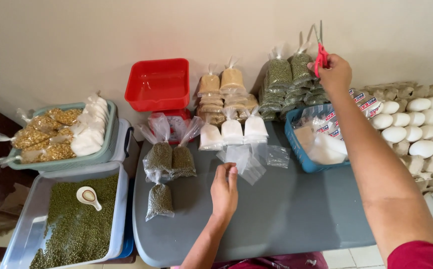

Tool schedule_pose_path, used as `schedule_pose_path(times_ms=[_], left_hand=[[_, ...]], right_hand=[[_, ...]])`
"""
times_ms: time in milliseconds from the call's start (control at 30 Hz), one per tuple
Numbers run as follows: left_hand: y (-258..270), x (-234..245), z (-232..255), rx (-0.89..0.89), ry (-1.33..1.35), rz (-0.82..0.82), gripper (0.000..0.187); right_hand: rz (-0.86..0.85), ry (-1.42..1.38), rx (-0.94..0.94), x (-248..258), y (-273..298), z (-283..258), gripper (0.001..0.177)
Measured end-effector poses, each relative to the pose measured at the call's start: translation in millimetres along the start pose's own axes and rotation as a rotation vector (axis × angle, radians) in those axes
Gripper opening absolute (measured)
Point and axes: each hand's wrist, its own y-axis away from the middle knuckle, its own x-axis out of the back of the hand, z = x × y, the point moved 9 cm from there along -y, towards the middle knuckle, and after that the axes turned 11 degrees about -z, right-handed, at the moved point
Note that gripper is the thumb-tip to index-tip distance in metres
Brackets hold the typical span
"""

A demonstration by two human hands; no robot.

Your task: Trimming excess plastic from the tops of sealed bags of mung beans using scissors

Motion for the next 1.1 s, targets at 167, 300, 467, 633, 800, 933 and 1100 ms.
schedule_pose_path(times_ms=[167, 300, 467, 633, 800, 933, 1100], left_hand=[[-40.9, -29.9, 76.5, -0.462, -0.512, 0.117, 0.021], [-115.1, -79.2, 138.2, -0.664, -0.787, 0.039, 0.035], [-192.8, -116.3, 165.1, -0.587, -1.087, -0.044, 0.056], [-229.5, -115.9, 144.6, -0.395, -0.856, -0.214, 0.059], [-239.5, -113.8, 144.0, -0.453, -0.796, -0.189, 0.049], [-232.5, -100.6, 149.2, -0.443, -0.749, -0.147, 0.045], [-233.1, -103.5, 144.6, -0.456, -0.783, -0.161, 0.048]], right_hand=[[0.087, 0.259, -0.007, -7.4, 4.3, -8.2, 0.022], [0.124, 0.316, -0.035, -2.7, 23.4, -43.9, 0.028], [0.125, 0.323, -0.006, -8.6, 33.1, -64.6, 0.026], [0.139, 0.295, 0.012, -16.5, 24.5, -41.9, 0.027], [0.15, 0.302, 0.057, -13.8, 26.6, -40.0, 0.03], [0.12, 0.281, 0.093, -15.3, 29.2, -45.4, 0.032], [0.062, 0.362, 0.256, -13.1, 54.5, -109.0, 0.029]])
